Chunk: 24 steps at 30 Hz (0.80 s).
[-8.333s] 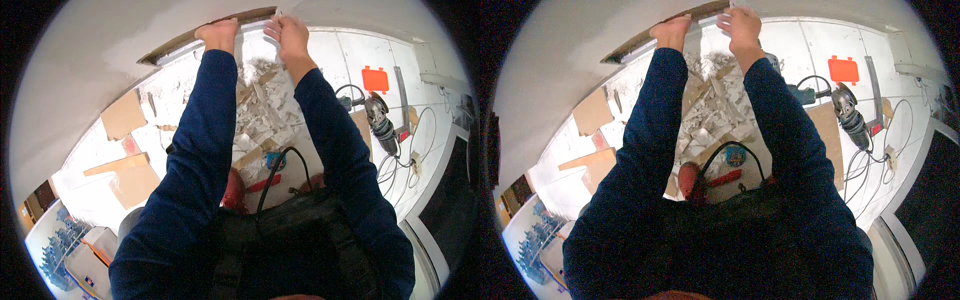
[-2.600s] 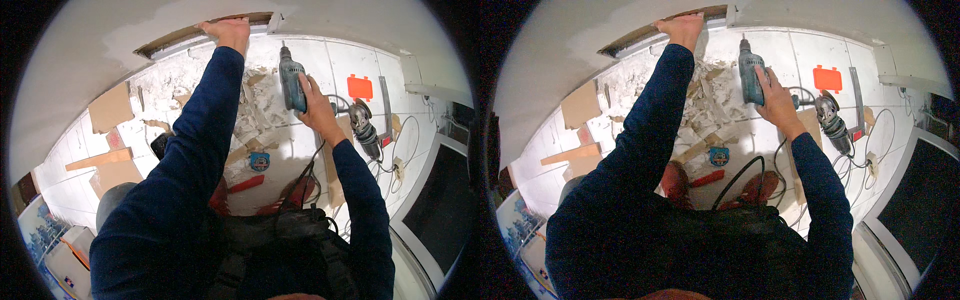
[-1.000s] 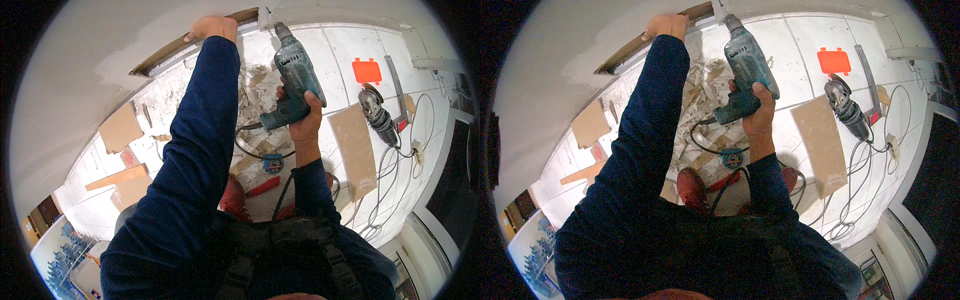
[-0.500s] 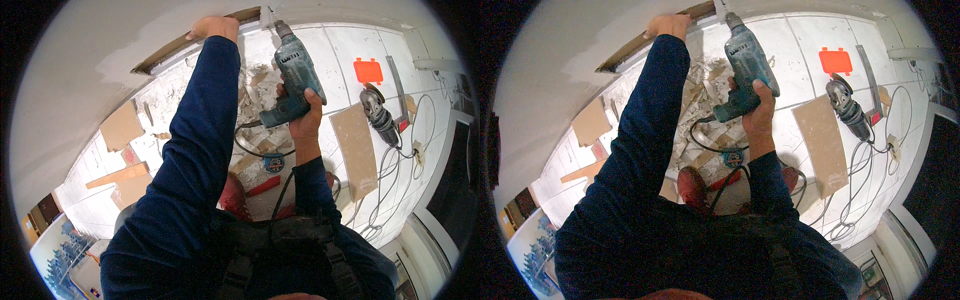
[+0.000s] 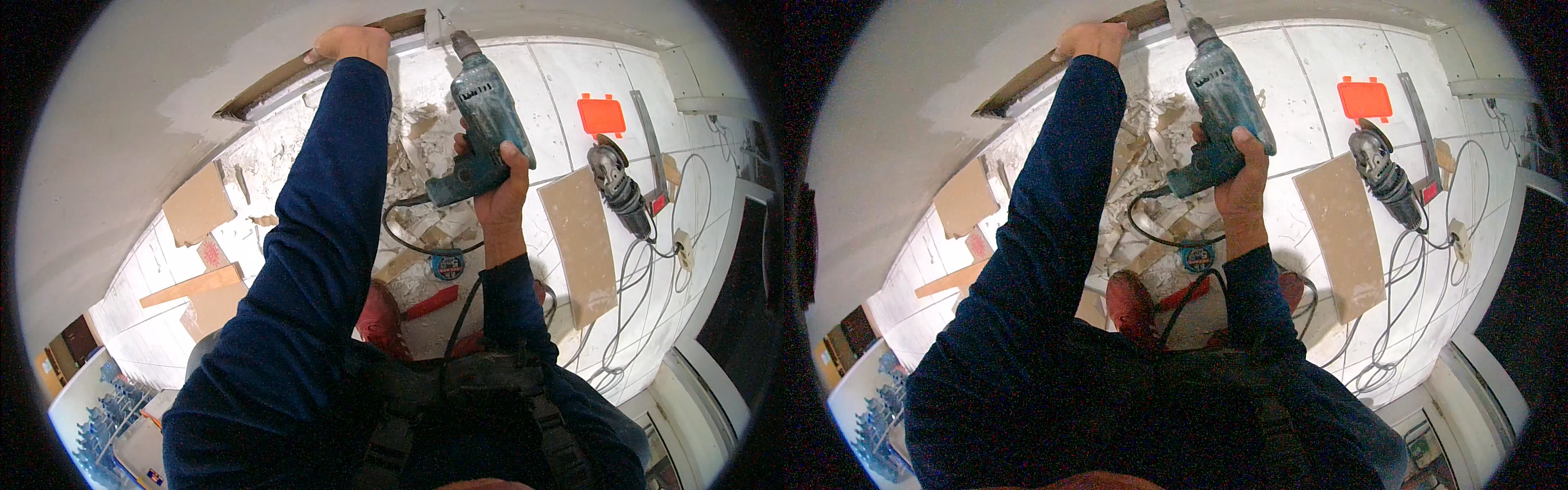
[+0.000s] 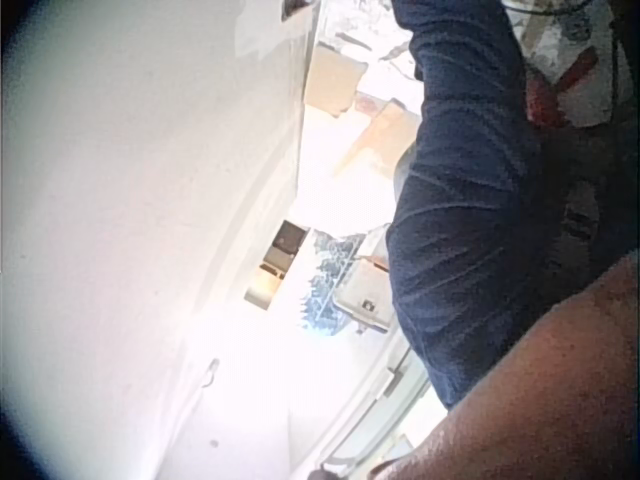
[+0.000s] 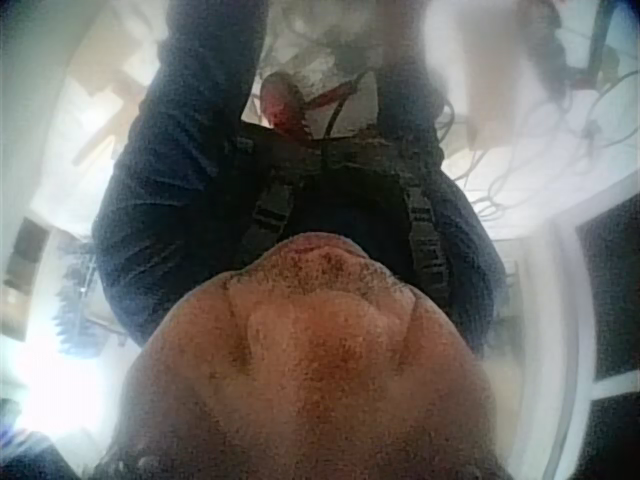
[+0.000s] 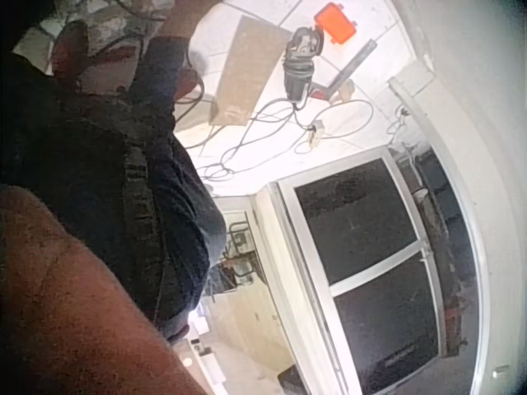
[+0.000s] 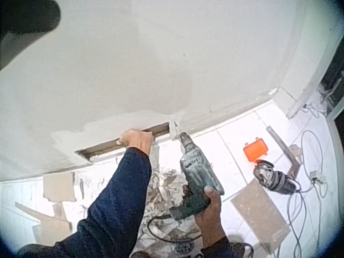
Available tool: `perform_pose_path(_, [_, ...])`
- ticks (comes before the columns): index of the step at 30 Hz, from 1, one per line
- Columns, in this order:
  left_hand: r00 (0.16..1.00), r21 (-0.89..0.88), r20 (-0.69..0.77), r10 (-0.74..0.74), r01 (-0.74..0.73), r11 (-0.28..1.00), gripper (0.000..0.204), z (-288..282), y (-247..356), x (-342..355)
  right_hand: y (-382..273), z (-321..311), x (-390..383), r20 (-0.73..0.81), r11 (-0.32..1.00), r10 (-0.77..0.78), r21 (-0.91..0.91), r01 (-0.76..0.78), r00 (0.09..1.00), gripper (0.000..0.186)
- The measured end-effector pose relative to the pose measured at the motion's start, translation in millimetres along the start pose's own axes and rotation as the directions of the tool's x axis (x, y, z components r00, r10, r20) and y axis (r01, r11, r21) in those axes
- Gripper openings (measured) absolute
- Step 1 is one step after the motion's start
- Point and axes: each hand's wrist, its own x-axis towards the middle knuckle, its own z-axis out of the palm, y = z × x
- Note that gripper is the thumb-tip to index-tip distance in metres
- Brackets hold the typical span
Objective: The person drills into the edge of a wall opening using an electric drill and touches the opening by hand.
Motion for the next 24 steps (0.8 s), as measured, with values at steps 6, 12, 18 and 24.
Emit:
perform_pose_path(6, [0.996, 0.031, -0.09, -0.026, 0.029, 0.999, 0.052, 29, -8, 40, 5, 5, 0, 0.02, 1.0, 0.014, -0.014, -0.014, 1.0, 0.064])
perform_pose_path(12, [0.993, 0.269, -0.032, 0.111, -0.098, 0.958, 0.058, -6, -7, -19, 2, 3, 0, 0.013, 1.0, -0.004, -0.023, 0.005, 1.0, 0.066])
perform_pose_path(18, [0.997, 0.311, 0.032, 0.063, -0.07, 0.948, 0.057, -18, -3, -34, 1, 2, 0, 0.007, 0.999, 0.012, -0.031, -0.012, 1.0, 0.067])
perform_pose_path(24, [1.0, 0.116, 0.01, 0.002, -0.003, 0.993, 0.057, -8, -3, -13, 2, 3, 3, 0.014, 1.0, 0.007, -0.017, -0.007, 1.0, 0.069])
